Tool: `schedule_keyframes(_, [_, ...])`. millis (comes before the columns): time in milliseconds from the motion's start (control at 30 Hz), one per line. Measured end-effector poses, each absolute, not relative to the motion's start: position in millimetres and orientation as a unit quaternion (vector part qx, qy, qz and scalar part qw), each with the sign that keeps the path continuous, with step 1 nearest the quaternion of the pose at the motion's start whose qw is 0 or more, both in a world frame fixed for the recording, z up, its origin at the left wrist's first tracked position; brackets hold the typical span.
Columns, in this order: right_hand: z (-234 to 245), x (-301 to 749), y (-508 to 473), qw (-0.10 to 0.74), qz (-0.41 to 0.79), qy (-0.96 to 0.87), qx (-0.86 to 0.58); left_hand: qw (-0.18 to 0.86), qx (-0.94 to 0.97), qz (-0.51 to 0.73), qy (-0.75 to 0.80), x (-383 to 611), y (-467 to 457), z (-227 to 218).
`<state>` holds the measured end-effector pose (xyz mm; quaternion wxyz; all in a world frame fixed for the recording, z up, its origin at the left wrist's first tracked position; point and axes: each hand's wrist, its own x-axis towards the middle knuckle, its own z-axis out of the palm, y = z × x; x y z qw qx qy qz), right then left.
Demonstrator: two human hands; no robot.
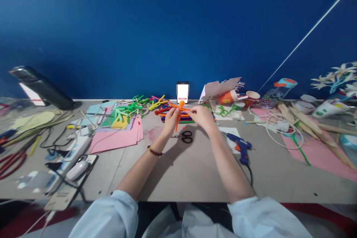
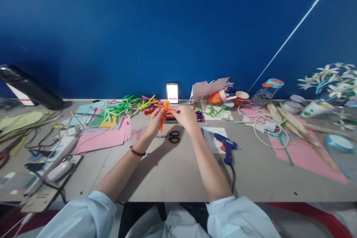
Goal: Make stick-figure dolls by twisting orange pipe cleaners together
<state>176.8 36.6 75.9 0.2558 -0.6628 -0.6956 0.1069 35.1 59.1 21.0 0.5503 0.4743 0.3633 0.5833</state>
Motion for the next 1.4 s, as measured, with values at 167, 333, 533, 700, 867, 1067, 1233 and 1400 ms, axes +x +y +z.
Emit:
schedule_keyframes(167, [77.3, 177.0, 35.6, 0.26, 0.107, -0.693, -0.664, 0.537, 0.488, 0.578, 0.374, 34.3, 58.3, 21.3])
schedule_keyframes(333, [78.0, 178.1, 35.7, 0.25, 0.126, -0.688, -0.669, 0.541, 0.493, 0.571, 0.372, 32.9, 57.4, 22.6])
schedule_keyframes(533, [77.9, 179.3, 35.8, 0.236, 0.164, -0.683, -0.671, 0.547, 0.483, 0.578, 0.366, 33.7, 58.9, 22.9])
schedule_keyframes(700, [72.2, 179.3, 39.6, 0.25, 0.279, -0.678, -0.633, 0.572, 0.426, 0.601, 0.361, 34.6, 60.1, 23.7])
schedule_keyframes(867, [65.0, 179.8, 46.1, 0.249, 0.388, -0.652, -0.602, 0.604, 0.378, 0.616, 0.337, 33.2, 61.7, 27.9])
schedule_keyframes(1067, [51.7, 192.5, 57.6, 0.296, 0.358, -0.66, -0.591, 0.643, 0.444, 0.544, 0.305, 29.5, 58.8, 32.4])
schedule_keyframes(1233, [52.6, 208.7, 60.5, 0.335, 0.356, -0.654, -0.578, 0.647, 0.559, 0.431, 0.289, 26.4, 54.2, 31.0])
schedule_keyframes(1400, [58.2, 217.9, 59.4, 0.35, 0.302, -0.679, -0.571, 0.56, 0.683, 0.347, 0.317, 27.0, 44.4, 39.3])
